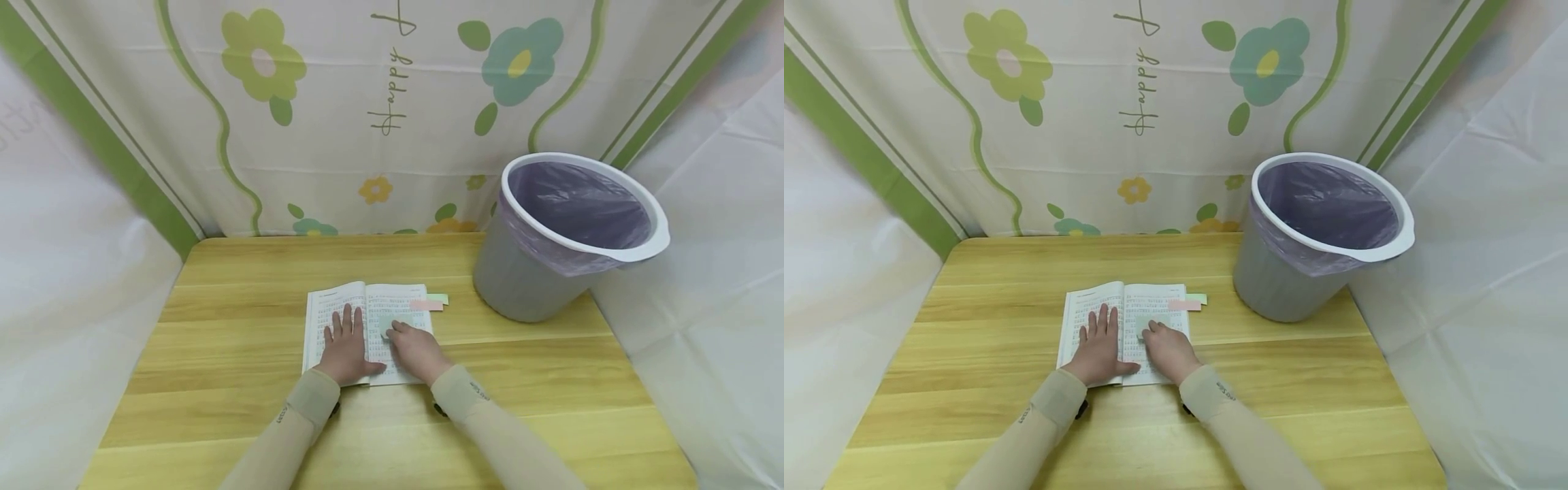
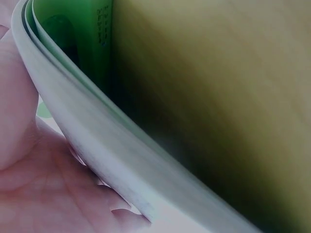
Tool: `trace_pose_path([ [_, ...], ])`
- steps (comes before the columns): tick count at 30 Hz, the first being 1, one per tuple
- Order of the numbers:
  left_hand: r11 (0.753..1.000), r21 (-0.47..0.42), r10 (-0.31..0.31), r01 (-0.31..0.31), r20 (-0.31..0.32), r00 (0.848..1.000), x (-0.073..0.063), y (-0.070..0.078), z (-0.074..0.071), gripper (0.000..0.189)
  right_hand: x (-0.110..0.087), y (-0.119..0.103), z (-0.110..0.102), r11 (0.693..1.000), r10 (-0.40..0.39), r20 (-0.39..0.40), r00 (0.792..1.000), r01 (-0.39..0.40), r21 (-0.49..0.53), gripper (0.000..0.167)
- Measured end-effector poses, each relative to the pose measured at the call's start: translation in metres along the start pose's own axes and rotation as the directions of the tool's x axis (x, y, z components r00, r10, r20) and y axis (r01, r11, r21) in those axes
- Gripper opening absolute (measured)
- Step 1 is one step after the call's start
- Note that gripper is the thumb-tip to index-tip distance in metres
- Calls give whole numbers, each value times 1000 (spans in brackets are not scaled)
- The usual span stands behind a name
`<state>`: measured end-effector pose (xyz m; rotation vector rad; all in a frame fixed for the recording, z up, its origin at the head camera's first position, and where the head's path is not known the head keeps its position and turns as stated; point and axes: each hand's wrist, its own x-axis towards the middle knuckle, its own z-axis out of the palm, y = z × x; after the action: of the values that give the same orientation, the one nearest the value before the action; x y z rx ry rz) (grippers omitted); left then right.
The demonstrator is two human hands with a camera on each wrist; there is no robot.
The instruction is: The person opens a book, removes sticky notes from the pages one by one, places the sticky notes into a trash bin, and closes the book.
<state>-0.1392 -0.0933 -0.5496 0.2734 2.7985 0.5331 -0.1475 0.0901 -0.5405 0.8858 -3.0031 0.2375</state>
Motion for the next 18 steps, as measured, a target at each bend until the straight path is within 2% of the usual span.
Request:
trace_pose_path([
  [8, 1000, 10, -2, 2, -9, 1000, 0, 1, 1, 133, -2, 1, 3, 999, 35, -15, 999, -34, 42, 27],
  [12, 1000, 10, -3, 3, -8, 1000, -1, 2, 0, 133, -4, 2, 2, 990, 67, -20, 998, -64, 124, 28],
  [18, 1000, 4, -2, 2, -3, 1000, -2, 2, -2, 132, -6, 5, 3, 960, 119, -42, 992, -104, 260, 27],
])
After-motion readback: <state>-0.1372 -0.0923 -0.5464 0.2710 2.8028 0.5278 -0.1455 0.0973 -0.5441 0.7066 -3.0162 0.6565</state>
